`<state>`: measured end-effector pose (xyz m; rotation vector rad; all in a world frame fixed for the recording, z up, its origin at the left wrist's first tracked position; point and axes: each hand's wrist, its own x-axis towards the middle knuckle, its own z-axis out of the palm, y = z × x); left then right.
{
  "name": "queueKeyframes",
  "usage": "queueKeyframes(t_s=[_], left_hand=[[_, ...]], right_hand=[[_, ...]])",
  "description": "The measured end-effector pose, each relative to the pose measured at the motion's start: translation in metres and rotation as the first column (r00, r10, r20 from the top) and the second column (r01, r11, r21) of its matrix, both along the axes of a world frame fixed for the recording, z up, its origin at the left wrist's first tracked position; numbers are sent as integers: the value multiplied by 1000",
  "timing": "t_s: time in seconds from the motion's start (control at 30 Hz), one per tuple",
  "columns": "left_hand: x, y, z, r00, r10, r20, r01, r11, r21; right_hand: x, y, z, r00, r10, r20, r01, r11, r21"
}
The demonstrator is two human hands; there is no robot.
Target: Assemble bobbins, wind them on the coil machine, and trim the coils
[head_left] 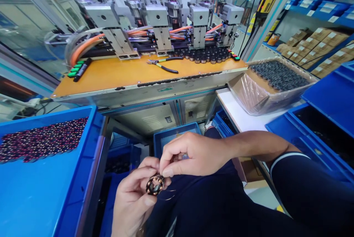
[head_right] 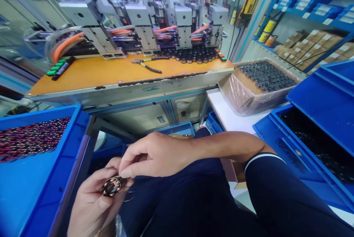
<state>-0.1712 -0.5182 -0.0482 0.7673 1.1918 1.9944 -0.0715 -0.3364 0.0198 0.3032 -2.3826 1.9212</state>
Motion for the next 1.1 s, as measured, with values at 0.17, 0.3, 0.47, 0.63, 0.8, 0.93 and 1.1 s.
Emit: queueKeyframes(t_s=[0.17,0.3,0.47,0.63,0.8,0.93,1.1], left_hand=[[1,-2,-1,999,14,-31,-15,1000,-5],[1,-5,-2,998,1,-63,-1,1000,5],[3,-6,2,997,-47,-56,49,998,32],[6,-6,3,988,-141,63,137,989,55],[8,-8,0,964,-202,171,205,979,-3],[9,-8,-1,968,-190,165,195,981,-13],[8,-6,-1,971,-180,157,185,983,-19]], right_hand=[[1,-6,1,1000,3,31,-2,1000,-30],[3,-11,1,997,-39,61,38,999,16],[13,2,15,978,191,-84,-146,913,382],[12,16,21,832,251,-494,217,673,707],[-4,8,2,644,367,-671,311,676,668],[-10,5,-6,643,377,-667,310,668,676],[-12,4,-12,618,310,-722,306,751,585]])
